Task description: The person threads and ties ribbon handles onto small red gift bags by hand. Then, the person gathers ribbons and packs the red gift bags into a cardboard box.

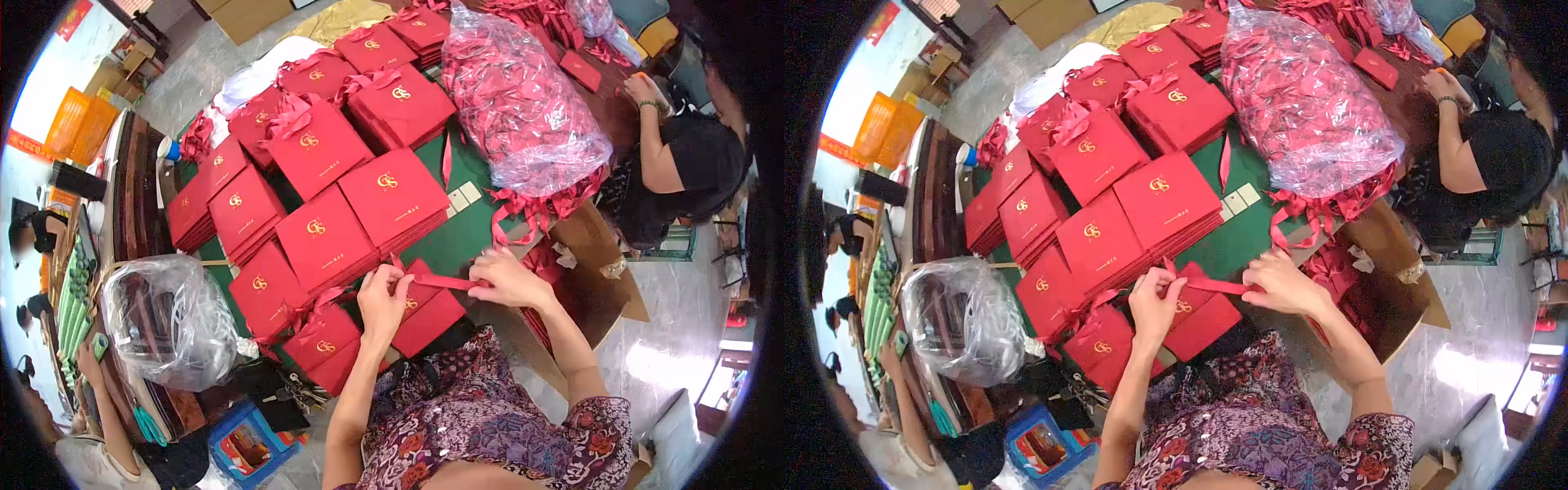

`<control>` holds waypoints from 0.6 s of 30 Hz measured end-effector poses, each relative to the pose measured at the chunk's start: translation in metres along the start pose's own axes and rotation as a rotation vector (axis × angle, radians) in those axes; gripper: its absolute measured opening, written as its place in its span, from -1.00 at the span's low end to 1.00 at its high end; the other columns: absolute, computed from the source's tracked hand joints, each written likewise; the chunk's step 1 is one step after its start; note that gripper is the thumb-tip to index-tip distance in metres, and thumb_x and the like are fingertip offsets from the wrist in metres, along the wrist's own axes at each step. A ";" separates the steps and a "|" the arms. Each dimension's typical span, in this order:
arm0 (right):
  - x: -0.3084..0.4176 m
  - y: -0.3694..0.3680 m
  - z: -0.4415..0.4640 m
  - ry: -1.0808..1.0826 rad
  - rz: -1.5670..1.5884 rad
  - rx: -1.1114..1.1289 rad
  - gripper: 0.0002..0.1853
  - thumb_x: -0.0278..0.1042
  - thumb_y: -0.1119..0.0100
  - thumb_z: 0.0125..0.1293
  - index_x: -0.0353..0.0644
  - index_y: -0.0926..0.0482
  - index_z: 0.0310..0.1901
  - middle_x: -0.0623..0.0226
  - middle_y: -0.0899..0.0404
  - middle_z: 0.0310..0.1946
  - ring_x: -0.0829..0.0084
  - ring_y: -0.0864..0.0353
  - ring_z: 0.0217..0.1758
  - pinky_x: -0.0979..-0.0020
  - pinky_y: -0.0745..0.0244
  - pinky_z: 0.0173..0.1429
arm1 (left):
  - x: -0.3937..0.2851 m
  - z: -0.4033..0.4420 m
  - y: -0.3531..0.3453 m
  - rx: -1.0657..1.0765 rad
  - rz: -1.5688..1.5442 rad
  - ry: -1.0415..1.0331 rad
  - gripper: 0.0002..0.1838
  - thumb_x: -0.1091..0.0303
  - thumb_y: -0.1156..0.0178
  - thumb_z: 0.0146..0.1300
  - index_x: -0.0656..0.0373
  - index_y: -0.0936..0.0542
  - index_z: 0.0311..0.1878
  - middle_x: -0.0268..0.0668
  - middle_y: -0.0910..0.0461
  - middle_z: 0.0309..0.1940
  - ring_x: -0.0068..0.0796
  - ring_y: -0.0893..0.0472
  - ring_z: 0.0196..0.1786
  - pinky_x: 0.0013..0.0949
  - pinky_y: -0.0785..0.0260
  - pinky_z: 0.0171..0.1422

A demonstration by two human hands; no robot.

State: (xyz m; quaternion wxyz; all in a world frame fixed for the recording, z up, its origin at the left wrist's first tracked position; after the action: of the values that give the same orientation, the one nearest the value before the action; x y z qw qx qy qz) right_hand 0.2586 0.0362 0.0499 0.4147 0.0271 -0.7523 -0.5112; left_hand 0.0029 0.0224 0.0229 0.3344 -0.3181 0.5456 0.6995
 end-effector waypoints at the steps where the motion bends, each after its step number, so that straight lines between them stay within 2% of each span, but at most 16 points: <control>1: 0.008 0.006 -0.006 -0.022 0.045 -0.014 -0.69 -0.01 -0.25 0.31 -0.11 -0.58 -0.27 0.29 -0.54 -0.31 0.21 -0.51 -0.09 0.19 -0.28 0.07 | 0.006 -0.001 -0.004 -0.006 0.003 0.005 -0.78 0.40 -0.47 0.12 0.23 -0.59 -0.30 -0.21 -0.62 -0.44 -0.31 -0.62 -0.38 -0.30 -0.48 -0.28; 2: 0.018 0.013 -0.011 0.007 0.177 -0.016 -0.72 -0.07 -0.24 0.34 -0.12 -0.54 -0.30 0.30 -0.52 -0.34 0.22 -0.51 -0.13 0.19 -0.29 0.04 | 0.010 -0.001 -0.009 -0.004 0.054 -0.043 -0.77 0.40 -0.46 0.11 0.23 -0.59 -0.28 -0.21 -0.62 -0.44 -0.26 -0.61 -0.35 -0.26 -0.47 -0.24; 3: 0.031 0.022 -0.014 0.013 0.178 -0.010 -0.72 -0.07 -0.24 0.34 -0.12 -0.54 -0.30 0.30 -0.52 -0.34 0.22 -0.51 -0.13 0.19 -0.29 0.04 | 0.011 -0.001 -0.011 -0.002 0.105 -0.092 -0.76 0.40 -0.46 0.11 0.23 -0.58 -0.25 -0.21 -0.61 -0.44 -0.21 -0.61 -0.32 -0.22 -0.47 -0.21; 4: 0.046 0.031 -0.016 -0.010 0.273 -0.009 -0.73 -0.09 -0.24 0.34 -0.12 -0.53 -0.31 0.31 -0.52 -0.36 0.23 -0.51 -0.15 0.20 -0.30 0.03 | 0.007 0.000 -0.010 0.037 0.179 -0.092 -0.78 0.45 -0.42 0.10 0.20 -0.59 -0.22 -0.19 -0.61 -0.35 -0.12 -0.57 -0.23 -0.16 -0.43 -0.11; 5: 0.055 0.033 -0.016 -0.035 0.367 -0.010 -0.74 -0.10 -0.25 0.35 -0.13 -0.53 -0.31 0.32 -0.51 -0.39 0.23 -0.52 -0.18 0.21 -0.31 0.02 | -0.001 -0.001 -0.007 0.034 0.182 -0.088 -0.78 0.45 -0.42 0.10 0.20 -0.59 -0.22 -0.19 -0.61 -0.35 -0.12 -0.57 -0.23 -0.16 -0.43 -0.11; 6: 0.057 0.027 -0.014 0.017 0.348 -0.058 -0.73 -0.13 -0.27 0.35 -0.17 -0.55 -0.28 0.26 -0.53 -0.42 0.19 -0.55 -0.25 0.22 -0.38 -0.06 | -0.014 -0.002 -0.004 -0.065 0.209 -0.200 -0.80 0.47 -0.39 0.10 0.18 -0.60 -0.21 -0.19 -0.61 -0.29 -0.10 -0.56 -0.20 -0.14 -0.41 -0.08; 7: 0.061 0.022 -0.011 0.021 0.347 -0.057 -0.73 -0.13 -0.27 0.35 -0.17 -0.55 -0.28 0.26 -0.53 -0.42 0.19 -0.55 -0.25 0.22 -0.38 -0.06 | -0.028 -0.003 0.000 -0.164 0.235 -0.313 -0.81 0.50 -0.36 0.11 0.16 -0.61 -0.20 -0.18 -0.60 -0.23 -0.08 -0.55 -0.18 -0.13 -0.40 -0.04; 8: 0.065 0.016 -0.008 -0.047 0.387 -0.109 -0.74 -0.15 -0.28 0.34 -0.20 -0.55 -0.27 0.23 -0.55 -0.43 0.16 -0.57 -0.27 0.21 -0.41 -0.10 | -0.041 -0.009 0.006 -0.165 0.192 -0.334 -0.78 0.54 -0.32 0.12 0.15 -0.62 -0.14 -0.17 -0.59 -0.11 -0.10 -0.55 -0.11 -0.15 -0.39 -0.01; 9: 0.068 0.010 -0.005 -0.114 0.426 -0.159 -0.74 -0.18 -0.29 0.32 -0.23 -0.56 -0.25 0.19 -0.56 -0.43 0.13 -0.59 -0.30 0.21 -0.44 -0.14 | -0.050 -0.017 0.009 -0.163 0.110 -0.385 -0.69 0.53 -0.31 0.14 0.19 -0.63 0.00 -0.14 -0.60 -0.10 -0.09 -0.58 -0.11 -0.13 -0.43 0.00; 10: 0.066 0.001 0.000 -0.072 0.444 -0.211 -0.73 -0.20 -0.31 0.31 -0.26 -0.57 -0.21 0.11 -0.61 -0.40 0.10 -0.63 -0.32 0.21 -0.48 -0.22 | -0.062 -0.024 0.011 -0.071 -0.009 -0.376 -0.64 0.52 -0.30 0.17 0.22 -0.60 0.07 -0.12 -0.61 -0.08 -0.08 -0.60 -0.09 -0.14 -0.46 0.00; 13: 0.067 -0.014 0.009 -0.045 0.469 -0.236 -0.76 -0.25 -0.32 0.29 -0.26 -0.58 -0.19 0.09 -0.63 -0.37 0.12 -0.66 -0.29 0.22 -0.50 -0.19 | -0.074 -0.037 0.012 0.258 -0.255 -0.221 -0.54 0.50 -0.25 0.27 0.27 -0.50 0.25 -0.05 -0.61 -0.07 -0.04 -0.64 -0.02 -0.17 -0.53 0.05; 14: 0.063 -0.021 0.010 -0.063 0.432 -0.226 -0.78 -0.31 -0.31 0.26 -0.27 -0.59 -0.17 0.07 -0.65 -0.35 0.14 -0.69 -0.27 0.23 -0.52 -0.17 | -0.070 -0.038 0.012 0.303 -0.237 -0.166 -0.55 0.47 -0.26 0.29 0.27 -0.48 0.24 -0.06 -0.62 -0.12 -0.11 -0.66 -0.09 -0.23 -0.54 -0.02; 15: 0.065 -0.019 0.011 -0.054 0.432 -0.219 -0.78 -0.31 -0.31 0.26 -0.27 -0.59 -0.17 0.07 -0.65 -0.35 0.14 -0.69 -0.27 0.23 -0.52 -0.17 | -0.065 -0.040 0.012 0.293 -0.233 -0.161 -0.55 0.47 -0.26 0.29 0.27 -0.48 0.24 -0.06 -0.62 -0.12 -0.11 -0.66 -0.09 -0.23 -0.54 -0.02; 17: 0.068 -0.014 0.011 -0.130 0.555 -0.121 -0.80 -0.34 -0.29 0.26 -0.26 -0.60 -0.16 0.08 -0.65 -0.36 0.15 -0.70 -0.26 0.26 -0.53 -0.16 | -0.054 -0.045 0.010 0.224 -0.256 -0.078 -0.69 0.42 -0.31 0.29 0.25 -0.56 0.07 -0.10 -0.62 -0.21 -0.23 -0.65 -0.28 -0.28 -0.53 -0.20; 18: 0.067 -0.013 0.008 -0.119 0.528 -0.189 -0.81 -0.31 -0.30 0.29 -0.24 -0.62 -0.18 0.09 -0.65 -0.36 0.19 -0.69 -0.28 0.29 -0.53 -0.16 | -0.048 -0.047 0.010 0.216 -0.256 -0.075 -0.69 0.42 -0.31 0.29 0.25 -0.56 0.07 -0.10 -0.62 -0.21 -0.23 -0.65 -0.28 -0.28 -0.53 -0.20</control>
State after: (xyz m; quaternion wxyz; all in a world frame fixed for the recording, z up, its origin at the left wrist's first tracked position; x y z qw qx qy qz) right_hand 0.2046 0.0048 0.0785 0.4892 -0.2385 -0.7053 -0.4543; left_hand 0.0264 -0.0310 0.0574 0.4733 -0.3207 0.5598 0.5998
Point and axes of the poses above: each hand's wrist, its own z-axis towards the middle knuckle, its own y-axis out of the back of the hand, x = y × z, the point moved 2 cm from there along z, towards the middle knuckle
